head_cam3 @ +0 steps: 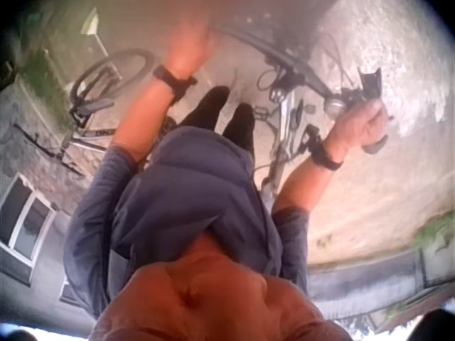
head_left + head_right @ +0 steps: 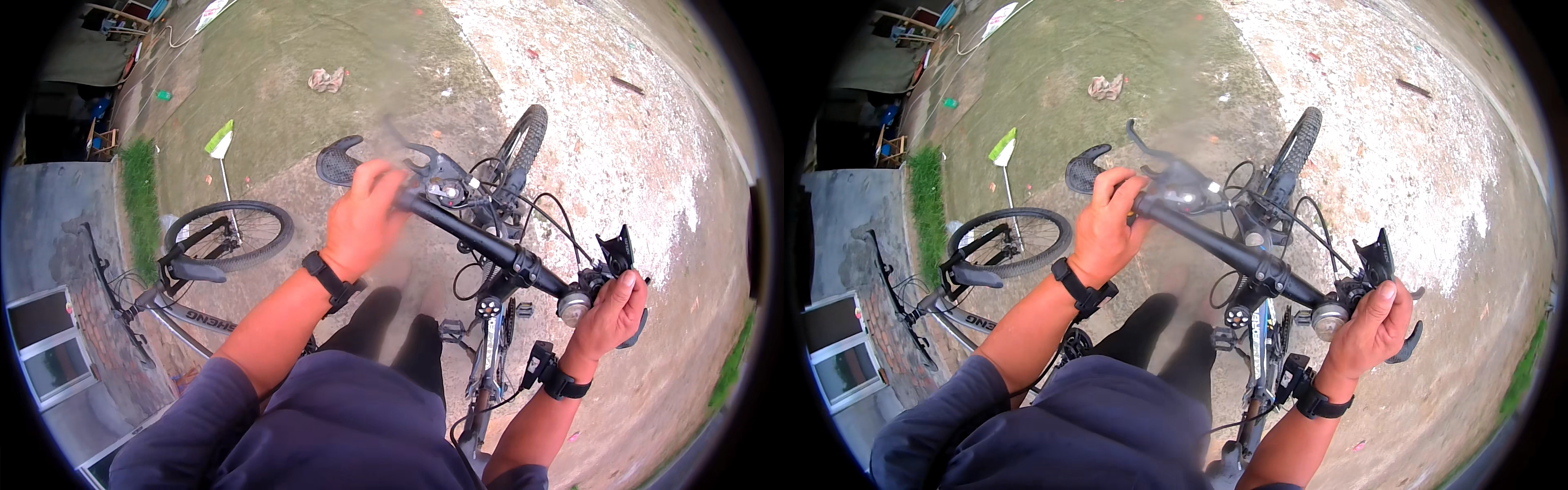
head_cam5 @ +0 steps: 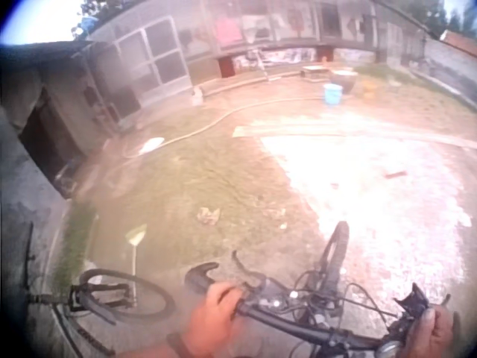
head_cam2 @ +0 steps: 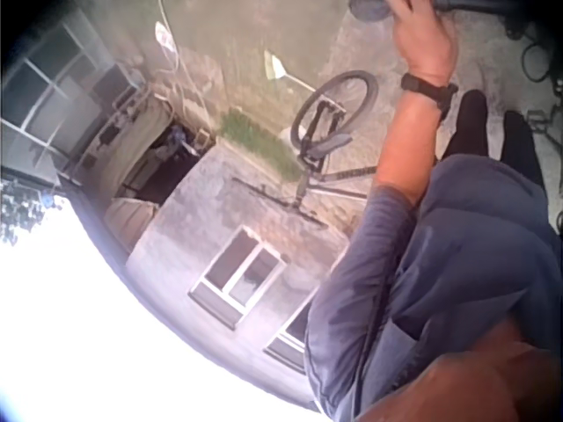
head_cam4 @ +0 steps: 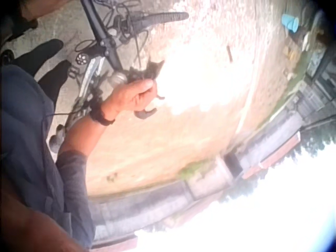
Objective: The person unscrews and removes a component from the handlebar of a bicycle using a screwdriver, and then begins to install a new component onto the same area.
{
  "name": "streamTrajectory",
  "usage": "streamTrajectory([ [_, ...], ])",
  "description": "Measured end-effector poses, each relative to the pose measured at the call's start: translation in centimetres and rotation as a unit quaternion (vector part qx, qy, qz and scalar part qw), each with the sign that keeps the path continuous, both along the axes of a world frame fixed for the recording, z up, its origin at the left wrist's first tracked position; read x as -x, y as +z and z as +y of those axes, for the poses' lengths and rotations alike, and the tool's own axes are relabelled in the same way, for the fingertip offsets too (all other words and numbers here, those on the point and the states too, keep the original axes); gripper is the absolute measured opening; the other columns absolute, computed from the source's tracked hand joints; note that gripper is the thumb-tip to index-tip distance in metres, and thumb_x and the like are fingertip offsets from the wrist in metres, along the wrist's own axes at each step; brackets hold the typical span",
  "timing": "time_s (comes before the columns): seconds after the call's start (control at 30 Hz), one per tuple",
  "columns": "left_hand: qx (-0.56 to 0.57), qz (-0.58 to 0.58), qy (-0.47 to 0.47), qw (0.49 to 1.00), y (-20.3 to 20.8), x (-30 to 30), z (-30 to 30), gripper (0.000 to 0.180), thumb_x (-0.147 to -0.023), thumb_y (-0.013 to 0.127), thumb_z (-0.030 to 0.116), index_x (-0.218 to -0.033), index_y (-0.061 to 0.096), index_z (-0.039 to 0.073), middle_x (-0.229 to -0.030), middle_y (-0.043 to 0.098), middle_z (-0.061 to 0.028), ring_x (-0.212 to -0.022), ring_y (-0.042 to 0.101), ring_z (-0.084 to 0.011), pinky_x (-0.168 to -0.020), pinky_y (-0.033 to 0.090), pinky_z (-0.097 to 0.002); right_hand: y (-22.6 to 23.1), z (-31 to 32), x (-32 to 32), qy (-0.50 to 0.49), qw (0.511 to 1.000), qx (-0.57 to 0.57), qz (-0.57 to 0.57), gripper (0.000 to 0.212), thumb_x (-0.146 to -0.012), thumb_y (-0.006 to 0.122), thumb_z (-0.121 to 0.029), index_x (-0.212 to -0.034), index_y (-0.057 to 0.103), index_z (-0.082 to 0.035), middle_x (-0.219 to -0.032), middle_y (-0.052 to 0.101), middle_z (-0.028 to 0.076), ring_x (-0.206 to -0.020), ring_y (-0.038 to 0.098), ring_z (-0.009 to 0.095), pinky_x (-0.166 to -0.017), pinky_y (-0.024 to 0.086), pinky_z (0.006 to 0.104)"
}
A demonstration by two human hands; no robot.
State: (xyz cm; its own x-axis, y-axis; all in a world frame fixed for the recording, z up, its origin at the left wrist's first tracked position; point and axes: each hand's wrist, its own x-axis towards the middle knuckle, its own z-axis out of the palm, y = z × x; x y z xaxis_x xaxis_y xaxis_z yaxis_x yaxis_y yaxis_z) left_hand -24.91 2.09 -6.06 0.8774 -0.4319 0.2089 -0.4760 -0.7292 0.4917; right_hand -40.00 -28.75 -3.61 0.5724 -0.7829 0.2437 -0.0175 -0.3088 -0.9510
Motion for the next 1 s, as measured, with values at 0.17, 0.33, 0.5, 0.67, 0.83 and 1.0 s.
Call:
streamTrajectory([
  [0.17,0.003,-0.068,0.039,0.997,-1.0,0.1,-0.8,0.050,-0.071,0.076,-0.007,-0.116,0.061,0.008,-0.121,0.055,-0.0098,-0.085,0.069,-0.0294,-0.067,0.058,-0.0358,0.0,0.2,0.1,0.005,1.000,0.004,0.007,0.023,-0.108,0.055,-0.023,-0.101,0.061,-0.002,-0.070,0.041,-0.006,-0.061,0.032,0.003,-0.053,0.023,0.0225],
  [0.33,0.035,-0.102,0.060,0.992,-1.9,0.1,-1.2,0.045,-0.071,0.073,-0.009,-0.111,0.061,0.008,-0.119,0.056,-0.0099,-0.084,0.068,-0.0305,-0.066,0.057,-0.0371,0.0,0.2,0.3,0.029,1.000,0.006,-0.001,0.024,-0.109,0.055,-0.023,-0.100,0.061,-0.002,-0.070,0.040,-0.006,-0.061,0.032,0.003,-0.053,0.024,0.0222],
  [0.5,0.056,-0.145,0.058,0.986,-2.1,-0.1,-1.9,0.043,-0.069,0.071,-0.011,-0.107,0.062,0.008,-0.114,0.058,-0.0094,-0.083,0.068,-0.0302,-0.065,0.056,-0.0373,0.1,-0.3,0.6,0.032,0.999,-0.011,-0.008,0.023,-0.109,0.054,-0.022,-0.101,0.061,-0.002,-0.070,0.040,-0.006,-0.061,0.031,0.003,-0.053,0.023,0.0225],
  [0.67,0.091,-0.153,0.078,0.981,-2.5,-0.1,-3.1,0.043,-0.067,0.069,-0.014,-0.103,0.063,0.008,-0.112,0.058,-0.0087,-0.081,0.067,-0.0304,-0.065,0.055,-0.0373,-0.5,-1.0,0.8,0.034,0.999,0.010,-0.012,0.023,-0.109,0.054,-0.022,-0.101,0.061,-0.002,-0.070,0.040,-0.006,-0.062,0.031,0.003,-0.054,0.023,0.0224],
  [0.83,0.084,-0.172,0.095,0.977,-3.0,-0.2,-3.7,0.042,-0.066,0.069,-0.013,-0.100,0.062,0.009,-0.112,0.058,-0.0080,-0.081,0.068,-0.0293,-0.064,0.055,-0.0372,-0.8,-1.3,0.9,0.035,0.999,0.016,-0.011,0.024,-0.109,0.054,-0.023,-0.100,0.060,-0.002,-0.070,0.040,-0.006,-0.062,0.031,0.003,-0.054,0.023,0.0225],
  [1.0,0.089,-0.185,0.097,0.974,-3.4,-0.5,-3.9,0.041,-0.065,0.070,-0.013,-0.099,0.063,0.009,-0.109,0.059,-0.0075,-0.081,0.067,-0.0283,-0.064,0.055,-0.0369,-0.8,-1.4,1.0,0.026,1.000,0.008,-0.008,0.025,-0.109,0.053,-0.023,-0.098,0.059,-0.003,-0.069,0.039,-0.005,-0.062,0.031,0.003,-0.054,0.023,0.0224],
])
